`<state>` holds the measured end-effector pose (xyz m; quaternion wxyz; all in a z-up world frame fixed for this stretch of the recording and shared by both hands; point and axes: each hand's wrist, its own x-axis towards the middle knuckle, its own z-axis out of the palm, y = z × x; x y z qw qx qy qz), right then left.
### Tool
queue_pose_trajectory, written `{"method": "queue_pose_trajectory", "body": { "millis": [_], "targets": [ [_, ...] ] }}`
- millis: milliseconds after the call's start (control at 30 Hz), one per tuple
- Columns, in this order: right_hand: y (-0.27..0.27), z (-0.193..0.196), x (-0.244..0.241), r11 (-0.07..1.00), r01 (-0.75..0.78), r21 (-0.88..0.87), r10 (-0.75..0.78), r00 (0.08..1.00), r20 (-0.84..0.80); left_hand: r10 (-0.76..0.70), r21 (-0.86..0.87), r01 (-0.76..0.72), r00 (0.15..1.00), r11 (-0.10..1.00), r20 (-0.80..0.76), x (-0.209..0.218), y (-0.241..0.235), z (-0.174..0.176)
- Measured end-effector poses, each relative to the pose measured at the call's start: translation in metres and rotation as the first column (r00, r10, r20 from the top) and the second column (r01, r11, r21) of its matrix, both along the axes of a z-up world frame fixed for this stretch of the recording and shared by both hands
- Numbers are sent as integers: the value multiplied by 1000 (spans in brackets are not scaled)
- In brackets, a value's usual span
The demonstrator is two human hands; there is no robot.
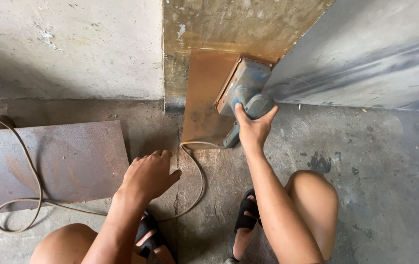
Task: Using an electric orbital sander to smooth and clean a vertical metal plate on a fabrication floor.
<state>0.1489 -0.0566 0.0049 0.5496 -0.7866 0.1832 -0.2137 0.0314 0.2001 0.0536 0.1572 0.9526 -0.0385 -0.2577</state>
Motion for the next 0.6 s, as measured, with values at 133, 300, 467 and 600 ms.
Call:
{"method": "queue_pose_trajectory", "body": {
  "millis": [133, 300, 467, 600],
  "targets": [
    [16, 13, -11, 1000, -6, -23, 5, 999, -39, -9, -4, 9, 1000, 1000, 2, 3, -5, -1],
    [18, 28, -10, 1000, 15, -12, -15, 999, -43, -26, -34, 26, 1000, 999, 14, 5, -13, 10],
    [18, 21, -6, 1000, 15, -2, -15, 1000, -26, -18, -42, 18, 1000, 999, 6, 1, -14, 7],
    [32, 24, -14, 997, -43, -58, 41, 998, -41, 0, -21, 0, 1000, 1000, -14, 3, -9, -3]
  ]
}}
